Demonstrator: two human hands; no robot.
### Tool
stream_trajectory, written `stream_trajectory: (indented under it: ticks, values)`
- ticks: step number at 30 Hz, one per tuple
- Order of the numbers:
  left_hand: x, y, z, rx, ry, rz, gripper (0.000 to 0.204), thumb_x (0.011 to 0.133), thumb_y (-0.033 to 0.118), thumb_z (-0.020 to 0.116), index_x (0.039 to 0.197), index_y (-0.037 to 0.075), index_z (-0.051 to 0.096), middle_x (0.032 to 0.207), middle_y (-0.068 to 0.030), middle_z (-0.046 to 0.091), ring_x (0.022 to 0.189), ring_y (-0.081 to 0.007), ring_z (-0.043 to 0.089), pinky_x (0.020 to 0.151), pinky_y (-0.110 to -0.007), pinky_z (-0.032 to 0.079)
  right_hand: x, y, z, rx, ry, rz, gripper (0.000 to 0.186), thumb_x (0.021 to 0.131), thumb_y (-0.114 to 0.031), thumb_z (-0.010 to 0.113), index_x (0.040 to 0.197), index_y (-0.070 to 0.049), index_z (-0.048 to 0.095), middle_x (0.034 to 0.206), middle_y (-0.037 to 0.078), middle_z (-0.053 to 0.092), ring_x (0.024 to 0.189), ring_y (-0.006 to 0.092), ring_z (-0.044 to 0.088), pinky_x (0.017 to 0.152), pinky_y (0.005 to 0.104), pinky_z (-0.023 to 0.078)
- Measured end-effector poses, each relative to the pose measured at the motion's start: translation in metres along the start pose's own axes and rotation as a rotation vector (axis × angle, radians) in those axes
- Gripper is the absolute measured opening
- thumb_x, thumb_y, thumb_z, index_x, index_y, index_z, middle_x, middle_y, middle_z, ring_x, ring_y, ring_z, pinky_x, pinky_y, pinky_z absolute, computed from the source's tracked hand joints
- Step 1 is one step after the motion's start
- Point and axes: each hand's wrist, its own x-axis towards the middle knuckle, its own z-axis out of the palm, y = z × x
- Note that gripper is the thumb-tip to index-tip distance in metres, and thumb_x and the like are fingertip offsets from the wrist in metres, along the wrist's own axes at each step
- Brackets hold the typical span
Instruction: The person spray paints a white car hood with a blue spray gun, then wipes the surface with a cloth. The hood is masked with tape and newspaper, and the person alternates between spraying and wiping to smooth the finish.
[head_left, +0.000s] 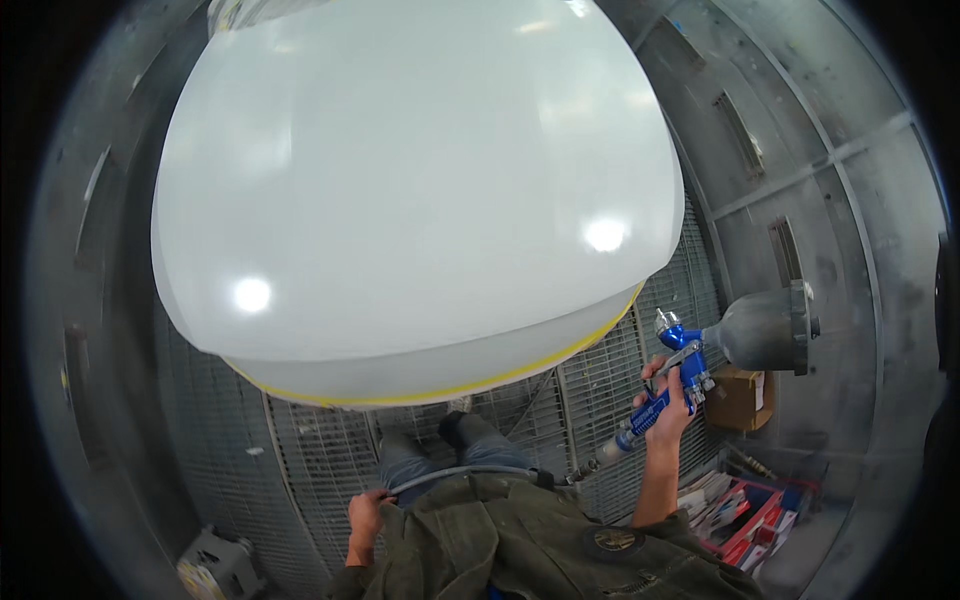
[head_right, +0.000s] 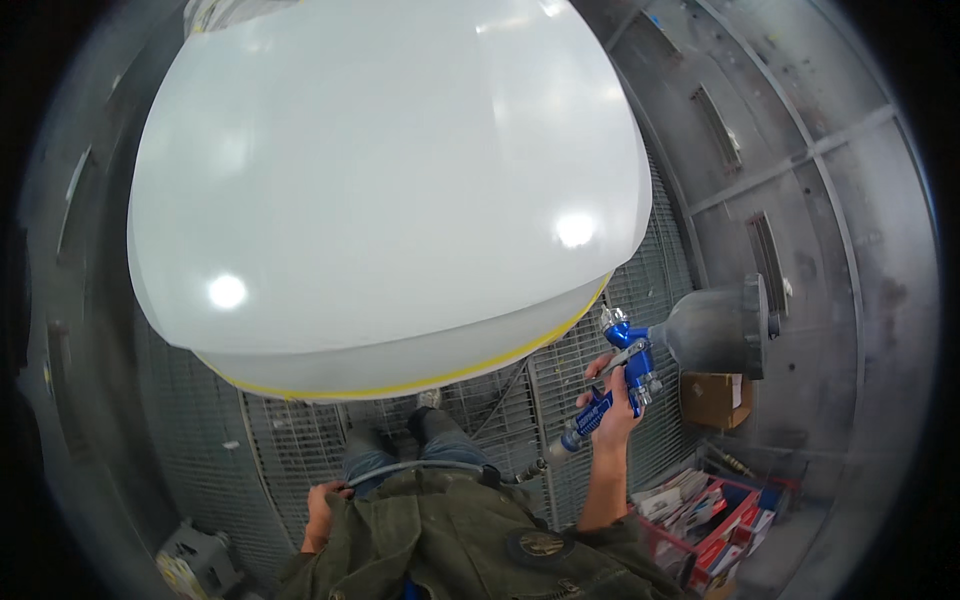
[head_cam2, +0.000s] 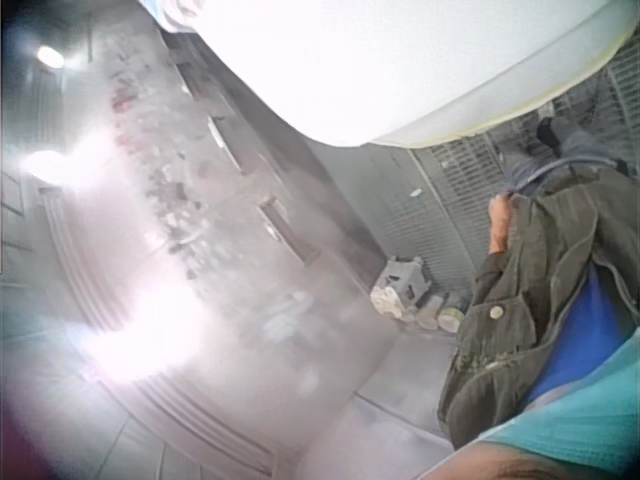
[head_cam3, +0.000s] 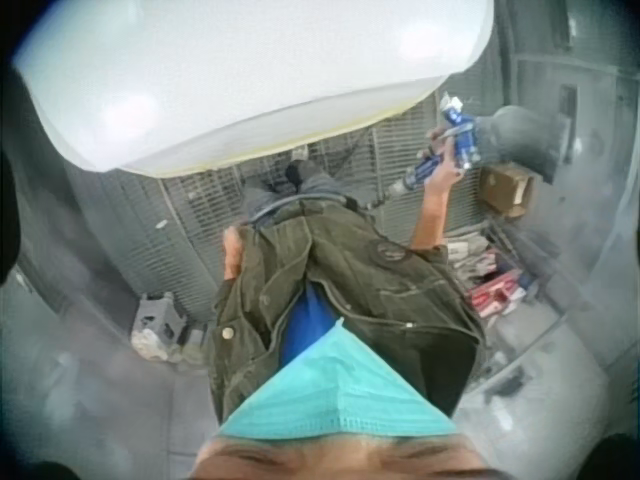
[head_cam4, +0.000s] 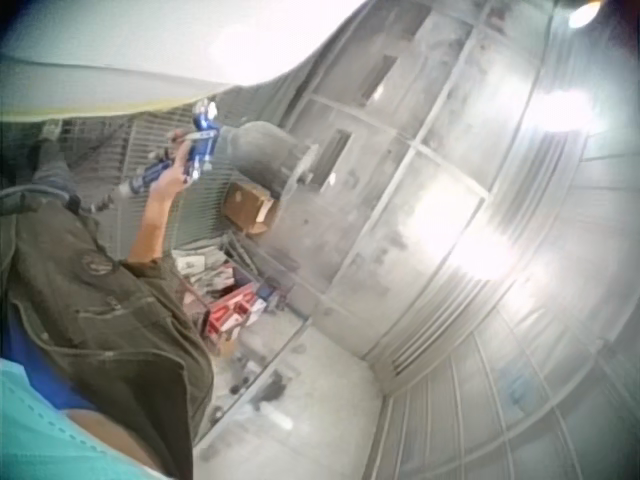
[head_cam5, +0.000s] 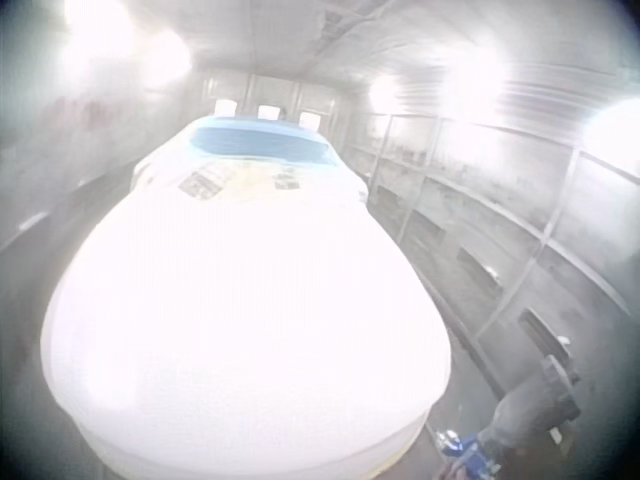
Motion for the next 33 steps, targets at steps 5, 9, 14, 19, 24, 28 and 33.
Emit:
stream_trajectory:
  ticks: [5, 9, 14, 19, 24, 28, 33]
  values:
    - [0.057, 0.017, -0.066, 0.103, -0.021, 0.089, 0.026, 0.077, 0.028, 0.078, 0.095, 0.011, 0.077, 0.084, -0.0179, 0.070, 0.079, -0.0387, 0.067, 0.069, -0.044, 0.053, -0.006, -0.017, 0.023, 0.077, 0.183, 0.011, 0.023, 0.100, -0.020, 0.054, 0.117, -0.004, 0.055, 0.097, 0.007, 0.063, 0.085, 0.0156, 0.062, 0.047, 0.0282, 0.052]
    - [0.135, 0.032, -0.124, 0.129, -0.128, 0.027, 0.025, 0.080, 0.029, 0.074, 0.099, 0.014, 0.078, 0.085, -0.0173, 0.071, 0.081, -0.0387, 0.067, 0.072, -0.046, 0.054, 0.024, -0.071, 0.064, 0.160, 0.256, -0.039, 0.023, 0.100, -0.018, 0.054, 0.117, -0.003, 0.056, 0.097, 0.009, 0.063, 0.086, 0.0161, 0.062, 0.046, 0.0282, 0.051]
    - [0.169, 0.159, -0.218, 0.411, -0.444, 0.174, 0.028, 0.079, 0.032, 0.074, 0.100, 0.014, 0.078, 0.084, -0.0157, 0.072, 0.079, -0.0371, 0.068, 0.072, -0.046, 0.054, 0.023, -0.108, 0.093, 0.143, 0.322, -0.052, 0.026, 0.098, -0.014, 0.056, 0.120, -0.001, 0.054, 0.096, 0.011, 0.064, 0.084, 0.0180, 0.063, 0.048, 0.0296, 0.055]
    - [0.191, 0.220, -0.254, 0.396, -0.486, 0.329, 0.032, 0.078, 0.036, 0.073, 0.099, 0.012, 0.077, 0.085, -0.0161, 0.072, 0.079, -0.0353, 0.068, 0.071, -0.046, 0.054, 0.048, -0.178, 0.111, 0.136, 0.275, -0.036, 0.026, 0.097, -0.015, 0.057, 0.119, -0.001, 0.056, 0.097, 0.011, 0.064, 0.085, 0.0176, 0.063, 0.048, 0.0286, 0.055]
    - [0.199, 0.271, -0.247, 0.472, -0.553, 0.269, 0.030, 0.080, 0.034, 0.069, 0.100, 0.014, 0.075, 0.089, -0.0171, 0.070, 0.084, -0.0408, 0.066, 0.074, -0.049, 0.053, 0.062, -0.201, 0.103, 0.074, 0.260, -0.023, 0.023, 0.097, -0.017, 0.058, 0.113, -0.001, 0.060, 0.096, 0.010, 0.064, 0.085, 0.0173, 0.064, 0.048, 0.0276, 0.055]
    - [0.220, 0.275, -0.242, 0.552, -0.605, 0.329, 0.027, 0.079, 0.031, 0.068, 0.099, 0.014, 0.074, 0.091, -0.0175, 0.070, 0.086, -0.0413, 0.065, 0.075, -0.051, 0.053, 0.063, -0.189, 0.091, 0.104, 0.323, -0.014, 0.023, 0.097, -0.018, 0.058, 0.114, -0.001, 0.061, 0.097, 0.010, 0.065, 0.086, 0.0165, 0.064, 0.050, 0.0275, 0.055]
    - [0.235, 0.259, -0.211, 0.664, -0.640, 0.347, 0.026, 0.079, 0.029, 0.068, 0.099, 0.013, 0.074, 0.090, -0.0175, 0.070, 0.086, -0.0417, 0.065, 0.076, -0.051, 0.053, 0.069, -0.159, 0.058, 0.099, 0.320, 0.038, 0.028, 0.098, -0.021, 0.057, 0.116, 0.000, 0.059, 0.100, 0.011, 0.064, 0.086, 0.0179, 0.063, 0.050, 0.0273, 0.055]
